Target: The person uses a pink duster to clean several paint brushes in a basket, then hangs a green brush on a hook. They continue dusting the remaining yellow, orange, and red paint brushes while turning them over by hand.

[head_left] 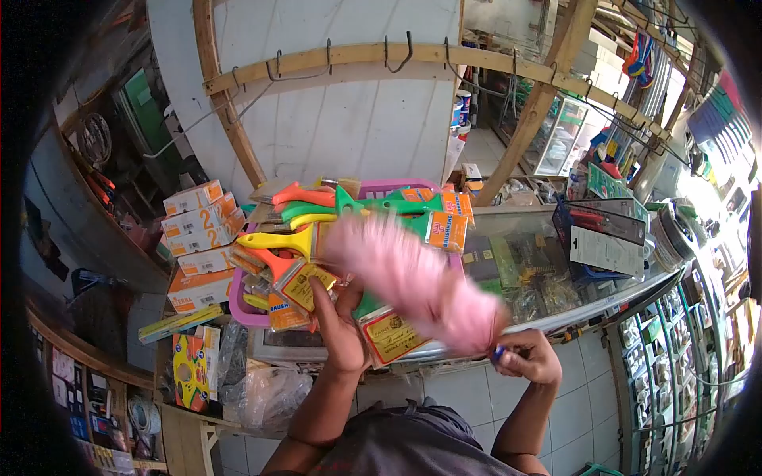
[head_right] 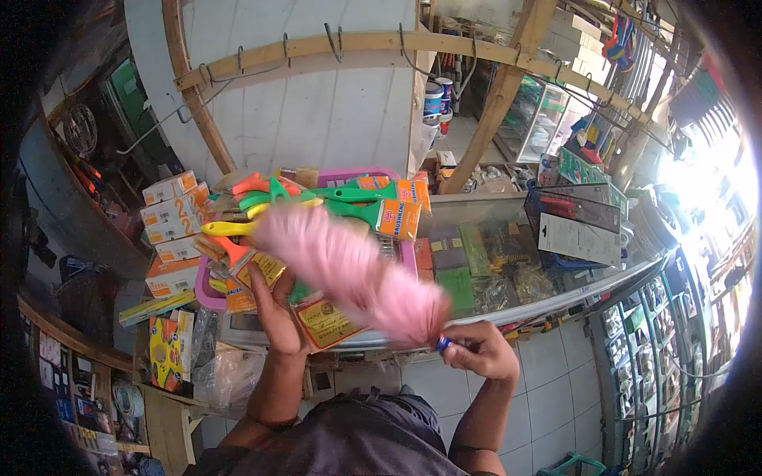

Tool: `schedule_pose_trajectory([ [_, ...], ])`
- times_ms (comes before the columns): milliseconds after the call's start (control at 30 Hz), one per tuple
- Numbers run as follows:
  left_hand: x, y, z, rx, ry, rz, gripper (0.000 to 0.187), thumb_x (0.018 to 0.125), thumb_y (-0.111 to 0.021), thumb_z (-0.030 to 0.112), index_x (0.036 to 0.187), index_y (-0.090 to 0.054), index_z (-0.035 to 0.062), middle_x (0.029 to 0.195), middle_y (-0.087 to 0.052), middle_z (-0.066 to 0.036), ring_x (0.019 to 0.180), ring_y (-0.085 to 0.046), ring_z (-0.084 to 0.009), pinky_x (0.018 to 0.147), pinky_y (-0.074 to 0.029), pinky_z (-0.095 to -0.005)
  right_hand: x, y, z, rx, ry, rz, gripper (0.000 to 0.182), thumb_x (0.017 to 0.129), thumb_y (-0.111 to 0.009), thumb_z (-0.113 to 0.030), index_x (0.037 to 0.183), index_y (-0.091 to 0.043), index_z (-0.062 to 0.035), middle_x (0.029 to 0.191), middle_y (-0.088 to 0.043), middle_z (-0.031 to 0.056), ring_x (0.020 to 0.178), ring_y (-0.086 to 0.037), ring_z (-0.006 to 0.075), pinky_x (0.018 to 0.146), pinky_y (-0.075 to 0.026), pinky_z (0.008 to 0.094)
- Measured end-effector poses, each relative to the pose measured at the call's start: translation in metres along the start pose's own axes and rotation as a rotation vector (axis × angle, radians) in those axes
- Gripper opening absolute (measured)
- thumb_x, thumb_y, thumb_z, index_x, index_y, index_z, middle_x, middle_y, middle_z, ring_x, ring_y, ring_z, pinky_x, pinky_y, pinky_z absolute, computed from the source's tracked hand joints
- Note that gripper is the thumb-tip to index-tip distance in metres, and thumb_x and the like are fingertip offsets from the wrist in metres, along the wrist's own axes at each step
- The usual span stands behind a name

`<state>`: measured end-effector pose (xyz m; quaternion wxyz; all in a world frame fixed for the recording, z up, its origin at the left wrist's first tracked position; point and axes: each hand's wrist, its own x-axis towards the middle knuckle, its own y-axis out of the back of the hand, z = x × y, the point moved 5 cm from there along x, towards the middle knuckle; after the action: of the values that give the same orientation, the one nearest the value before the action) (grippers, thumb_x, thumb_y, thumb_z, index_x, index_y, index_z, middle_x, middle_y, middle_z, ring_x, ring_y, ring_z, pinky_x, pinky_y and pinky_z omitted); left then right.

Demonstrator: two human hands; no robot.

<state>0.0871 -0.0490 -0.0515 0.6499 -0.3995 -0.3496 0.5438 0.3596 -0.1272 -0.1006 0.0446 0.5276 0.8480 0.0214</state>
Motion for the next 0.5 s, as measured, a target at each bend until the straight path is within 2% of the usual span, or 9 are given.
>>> schedule_pose_trajectory([
  [33,0.003,-0.005,0.002,0.072,-0.002,-0.199,0.095,0.094,-0.01,0.075,0.129,-0.052,-0.0033,0.121,-0.06,-0.02,0.113,-0.061,-0.0311,0.096,-0.05,-0.0459,0.001,0.001,0.004,-0.046,-0.134,-0.018,0.03,0.086,-0.077,-0.021,0.097,-0.072,0.0065,0.089,-0.072,0.0148,0.08,-0.066,0.0197,0.072,-0.052,0.035],
  [67,0.01,-0.006,0.002,0.145,-0.006,-0.402,0.093,0.095,-0.011,0.074,0.13,-0.052,-0.0015,0.124,-0.06,-0.019,0.117,-0.059,-0.0313,0.099,-0.049,-0.0469,0.007,-0.006,-0.007,-0.148,0.201,-0.271,0.032,0.086,-0.077,-0.022,0.1,-0.071,0.0073,0.091,-0.073,0.0151,0.08,-0.067,0.0198,0.071,-0.052,0.0361],
  [100,0.01,-0.008,0.003,0.153,-0.018,-0.426,0.091,0.095,-0.013,0.074,0.132,-0.051,-0.0011,0.126,-0.059,-0.019,0.117,-0.059,-0.0322,0.099,-0.049,-0.0478,0.01,-0.012,-0.014,-0.114,0.293,-0.37,0.033,0.087,-0.077,-0.022,0.1,-0.071,0.007,0.091,-0.073,0.0163,0.08,-0.068,0.0205,0.071,-0.053,0.0354],
  [167,0.011,-0.009,0.005,0.169,-0.044,-0.474,0.088,0.096,-0.017,0.073,0.134,-0.048,-0.0005,0.128,-0.057,-0.02,0.118,-0.059,-0.034,0.099,-0.049,-0.0498,0.005,-0.003,-0.005,0.053,0.291,-0.213,0.032,0.086,-0.078,-0.019,0.101,-0.071,0.008,0.091,-0.073,0.0168,0.082,-0.069,0.0215,0.073,-0.053,0.0351],
  [267,-0.005,-0.01,0.009,0.223,-0.094,0.052,0.085,0.098,-0.025,0.07,0.129,-0.048,-0.0055,0.122,-0.056,-0.02,0.106,-0.061,-0.0322,0.09,-0.053,-0.0478,0.006,0.0,0.005,0.096,0.059,-0.077,0.033,0.085,-0.078,-0.018,0.101,-0.07,0.0094,0.091,-0.072,0.0168,0.082,-0.069,0.0205,0.071,-0.053,0.0331],
  [300,0.013,-0.002,-0.002,0.138,0.065,-0.456,0.08,0.099,-0.026,0.068,0.13,-0.05,-0.0019,0.124,-0.057,-0.016,0.104,-0.062,-0.0293,0.091,-0.052,-0.0463,0.007,-0.001,0.003,0.071,0.075,-0.098,0.033,0.086,-0.078,-0.018,0.101,-0.07,0.0098,0.089,-0.072,0.016,0.08,-0.068,0.0194,0.07,-0.052,0.0321],
  [333,0.01,-0.009,0.002,0.173,0.036,-0.488,0.08,0.098,-0.027,0.068,0.13,-0.05,-0.0016,0.123,-0.057,-0.016,0.104,-0.061,-0.0291,0.091,-0.052,-0.0463,0.011,-0.006,-0.007,-0.013,0.23,-0.219,0.034,0.087,-0.077,-0.019,0.101,-0.069,0.0102,0.086,-0.071,0.0138,0.077,-0.067,0.0173,0.066,-0.051,0.0306],
  [367,0.007,-0.016,0.005,0.178,0.021,-0.437,0.08,0.098,-0.026,0.068,0.129,-0.05,-0.002,0.122,-0.057,-0.017,0.104,-0.061,-0.0295,0.091,-0.053,-0.0464,0.012,-0.01,-0.016,-0.099,0.387,-0.342,0.035,0.087,-0.077,-0.02,0.101,-0.068,0.0106,0.084,-0.07,0.0116,0.073,-0.065,0.0151,0.063,-0.05,0.0291],
  [500,-0.007,-0.02,0.007,0.095,0.028,0.03,0.086,0.097,-0.021,0.07,0.125,-0.051,-0.0052,0.116,-0.057,-0.023,0.103,-0.061,-0.0329,0.089,-0.053,-0.0467,0.01,0.002,0.009,0.358,0.081,0.041,0.034,0.086,-0.078,-0.017,0.105,-0.069,0.01,0.083,-0.07,0.0121,0.073,-0.066,0.0137,0.062,-0.05,0.0267],
])
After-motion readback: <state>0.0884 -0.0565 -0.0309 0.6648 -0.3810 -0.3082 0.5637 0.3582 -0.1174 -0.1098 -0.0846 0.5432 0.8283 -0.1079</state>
